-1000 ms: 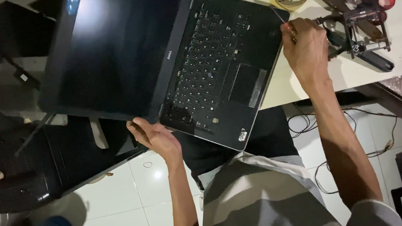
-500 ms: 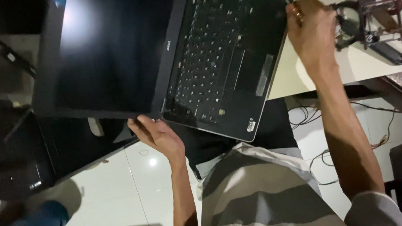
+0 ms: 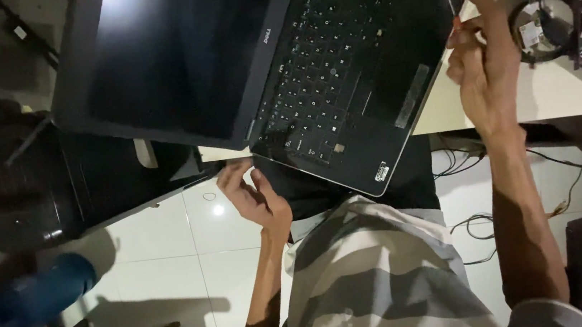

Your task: Removing the palm rest assembly from a laptop using a prying tool and manual manipulation.

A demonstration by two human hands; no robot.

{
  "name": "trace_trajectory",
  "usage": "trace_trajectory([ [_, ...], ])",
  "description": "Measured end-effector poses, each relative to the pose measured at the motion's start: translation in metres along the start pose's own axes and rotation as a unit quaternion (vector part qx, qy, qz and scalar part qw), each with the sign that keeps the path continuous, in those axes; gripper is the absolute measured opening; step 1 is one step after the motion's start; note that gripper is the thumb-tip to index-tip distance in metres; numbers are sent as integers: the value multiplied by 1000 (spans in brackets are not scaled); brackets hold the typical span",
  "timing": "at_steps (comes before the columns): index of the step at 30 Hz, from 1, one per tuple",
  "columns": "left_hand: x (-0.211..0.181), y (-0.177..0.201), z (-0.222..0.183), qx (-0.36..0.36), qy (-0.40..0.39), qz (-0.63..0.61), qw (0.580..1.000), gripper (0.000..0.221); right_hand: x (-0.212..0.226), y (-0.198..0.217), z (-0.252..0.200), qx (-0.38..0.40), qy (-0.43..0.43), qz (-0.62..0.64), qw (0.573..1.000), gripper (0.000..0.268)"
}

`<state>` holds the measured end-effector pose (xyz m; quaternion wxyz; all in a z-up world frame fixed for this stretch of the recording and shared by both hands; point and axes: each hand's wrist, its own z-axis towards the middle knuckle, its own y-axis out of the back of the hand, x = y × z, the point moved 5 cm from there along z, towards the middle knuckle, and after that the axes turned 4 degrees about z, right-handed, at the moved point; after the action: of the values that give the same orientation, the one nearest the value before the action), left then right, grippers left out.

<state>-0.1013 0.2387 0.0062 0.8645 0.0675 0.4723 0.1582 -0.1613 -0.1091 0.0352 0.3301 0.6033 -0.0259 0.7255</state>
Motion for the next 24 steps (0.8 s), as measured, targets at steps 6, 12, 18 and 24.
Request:
trace_trajectory([
  [6, -6, -7, 30, 28, -16, 11, 999, 13, -8, -7, -4, -21, -14, 96, 995, 36],
  [12, -10, 2, 32, -83, 87, 65, 991, 42, -15, 6, 12, 11, 143, 115, 983, 45],
  [18, 9, -14, 34, 0, 141, 25, 990, 21, -12, 0, 55, 23, 170, -44, 984, 39],
  [24, 14, -18, 39, -22, 177, 1, 984, 18, -8, -19, 80, 54, 192, -146, 969, 16],
])
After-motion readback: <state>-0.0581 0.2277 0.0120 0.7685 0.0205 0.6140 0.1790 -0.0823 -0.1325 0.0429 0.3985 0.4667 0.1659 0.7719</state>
